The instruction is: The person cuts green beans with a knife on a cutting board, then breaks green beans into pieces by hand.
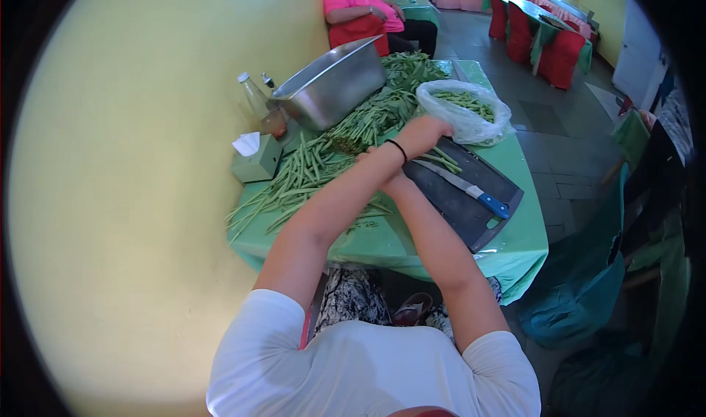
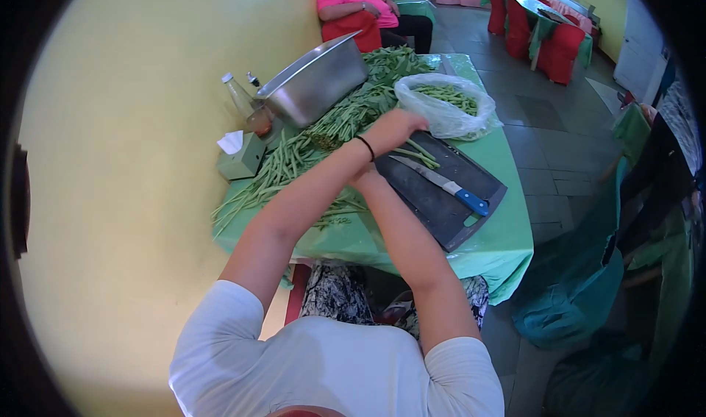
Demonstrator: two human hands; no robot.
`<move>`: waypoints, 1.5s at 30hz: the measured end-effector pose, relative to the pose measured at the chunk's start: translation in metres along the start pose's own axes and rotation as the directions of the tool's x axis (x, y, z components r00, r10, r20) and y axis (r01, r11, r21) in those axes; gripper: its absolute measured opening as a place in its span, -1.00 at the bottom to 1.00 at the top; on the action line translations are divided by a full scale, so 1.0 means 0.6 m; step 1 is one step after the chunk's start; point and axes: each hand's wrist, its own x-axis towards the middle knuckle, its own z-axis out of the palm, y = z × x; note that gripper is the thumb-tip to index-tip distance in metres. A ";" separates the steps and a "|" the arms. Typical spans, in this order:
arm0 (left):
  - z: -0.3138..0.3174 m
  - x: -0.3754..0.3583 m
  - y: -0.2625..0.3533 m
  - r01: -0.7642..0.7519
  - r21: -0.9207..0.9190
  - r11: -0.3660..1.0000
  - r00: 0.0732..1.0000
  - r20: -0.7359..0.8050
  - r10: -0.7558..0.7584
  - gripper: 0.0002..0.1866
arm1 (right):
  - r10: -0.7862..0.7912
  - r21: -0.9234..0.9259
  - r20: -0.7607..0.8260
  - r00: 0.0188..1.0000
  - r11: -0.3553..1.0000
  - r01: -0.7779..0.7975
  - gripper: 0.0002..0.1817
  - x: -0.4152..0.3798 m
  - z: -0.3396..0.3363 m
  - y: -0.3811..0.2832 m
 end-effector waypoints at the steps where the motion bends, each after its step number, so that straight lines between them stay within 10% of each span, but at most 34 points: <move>1: 0.013 0.006 0.004 0.005 0.041 0.999 0.996 0.090 -0.009 -0.81 | -0.062 -0.018 0.013 0.998 0.998 0.062 -0.80 -0.003 -0.009 0.001; 7: 0.001 0.008 -0.001 -0.026 -0.181 0.983 0.973 0.219 0.066 -0.79 | 0.167 0.028 0.179 0.969 0.984 -0.175 -0.79 0.012 -0.091 -0.045; 11: -0.152 -0.049 -0.006 0.276 -0.132 0.952 0.961 0.055 -0.271 -0.82 | 0.463 0.050 -0.020 0.886 0.886 -0.461 -0.78 0.005 -0.096 -0.043; 16: -0.185 -0.207 -0.163 0.350 0.494 0.796 0.744 0.370 -0.556 -0.80 | 0.460 0.071 0.007 0.888 0.886 -0.459 -0.80 0.008 -0.119 -0.057; 29: -0.162 -0.291 -0.152 0.491 -0.098 0.865 0.828 0.360 -0.430 -0.86 | 0.323 0.099 -0.030 0.946 0.943 -0.319 -0.84 0.001 -0.070 -0.081; 37: -0.197 -0.280 -0.153 0.505 -0.173 0.846 0.863 0.074 -0.500 -0.87 | 0.391 -0.002 0.103 0.915 0.920 -0.393 -0.88 0.008 -0.089 -0.079; 41: -0.226 -0.261 -0.142 0.284 -0.111 0.952 0.958 0.071 -0.278 -0.86 | 0.395 0.191 -0.194 0.898 0.913 -0.360 -0.94 0.023 -0.133 -0.084; 45: -0.198 -0.244 -0.133 0.429 -0.289 0.856 0.903 0.141 -0.406 -0.84 | 0.367 0.219 -0.268 0.891 0.924 -0.315 -0.92 0.028 -0.135 -0.074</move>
